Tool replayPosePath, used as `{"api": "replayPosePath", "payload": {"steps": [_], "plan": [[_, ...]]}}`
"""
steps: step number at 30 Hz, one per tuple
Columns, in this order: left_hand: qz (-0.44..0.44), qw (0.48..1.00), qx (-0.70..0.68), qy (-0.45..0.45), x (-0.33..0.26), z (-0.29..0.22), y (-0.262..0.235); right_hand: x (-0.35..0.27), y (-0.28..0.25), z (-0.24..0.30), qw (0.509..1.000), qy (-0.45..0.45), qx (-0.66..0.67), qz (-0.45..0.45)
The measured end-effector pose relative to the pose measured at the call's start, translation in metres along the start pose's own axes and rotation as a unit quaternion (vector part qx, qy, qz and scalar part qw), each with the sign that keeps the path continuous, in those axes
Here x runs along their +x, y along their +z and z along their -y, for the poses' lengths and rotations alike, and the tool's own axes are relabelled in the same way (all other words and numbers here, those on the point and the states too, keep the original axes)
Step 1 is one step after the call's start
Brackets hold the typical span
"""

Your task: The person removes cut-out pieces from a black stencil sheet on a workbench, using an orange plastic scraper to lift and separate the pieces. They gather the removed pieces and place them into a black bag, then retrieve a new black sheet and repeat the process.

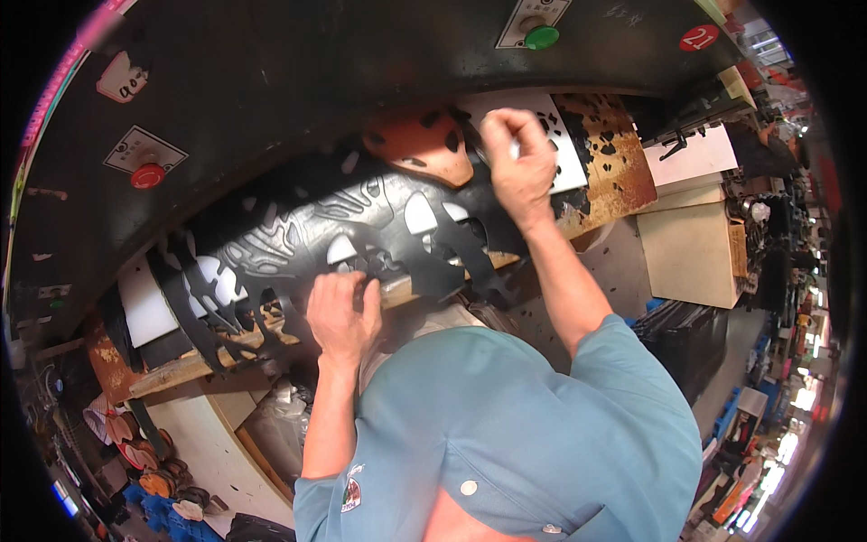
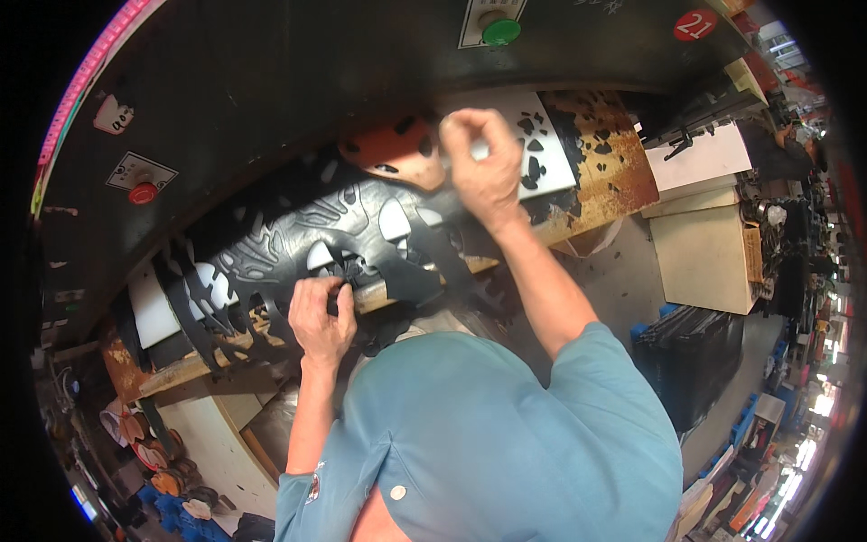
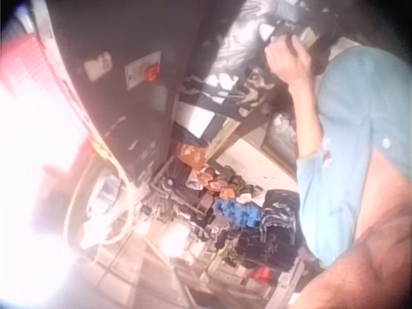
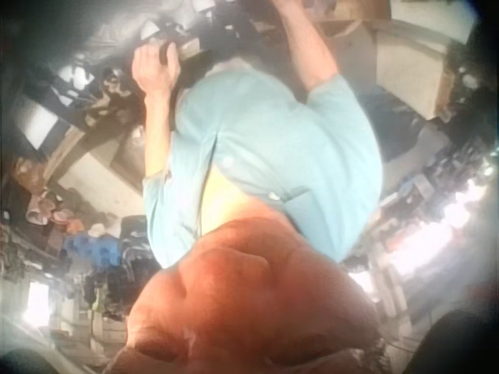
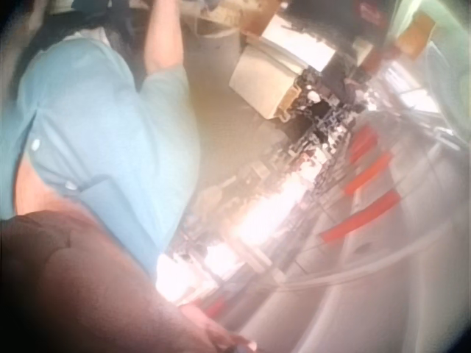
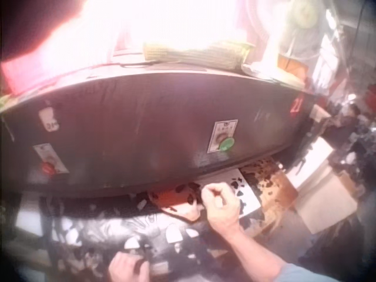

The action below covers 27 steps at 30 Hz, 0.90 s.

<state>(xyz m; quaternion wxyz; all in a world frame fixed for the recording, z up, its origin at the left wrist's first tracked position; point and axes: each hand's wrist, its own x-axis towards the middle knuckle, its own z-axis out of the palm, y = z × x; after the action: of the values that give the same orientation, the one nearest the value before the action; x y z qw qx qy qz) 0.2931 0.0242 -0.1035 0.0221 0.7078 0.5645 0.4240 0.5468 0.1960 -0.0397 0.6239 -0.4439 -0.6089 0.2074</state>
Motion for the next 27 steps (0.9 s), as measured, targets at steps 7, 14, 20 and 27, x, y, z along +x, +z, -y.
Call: {"api": "replayPosePath", "payload": {"steps": [7,14,20,27], "plan": [[-0.044,0.998,0.034,0.004,0.003,-0.007,0.002,0.052,-0.048,0.042,0.978,-0.184,-0.100,-0.008],[-0.070,0.997,0.041,0.001,0.012,-0.030,0.006,-0.069,-0.096,-0.001,0.984,-0.042,-0.174,-0.006],[-0.077,0.996,0.047,0.005,0.013,-0.029,0.008,-0.092,-0.090,-0.031,0.944,-0.165,-0.284,0.026],[-0.064,0.995,0.077,-0.006,0.011,-0.026,0.011,-0.094,-0.093,-0.029,0.943,-0.156,-0.291,0.033]]}}
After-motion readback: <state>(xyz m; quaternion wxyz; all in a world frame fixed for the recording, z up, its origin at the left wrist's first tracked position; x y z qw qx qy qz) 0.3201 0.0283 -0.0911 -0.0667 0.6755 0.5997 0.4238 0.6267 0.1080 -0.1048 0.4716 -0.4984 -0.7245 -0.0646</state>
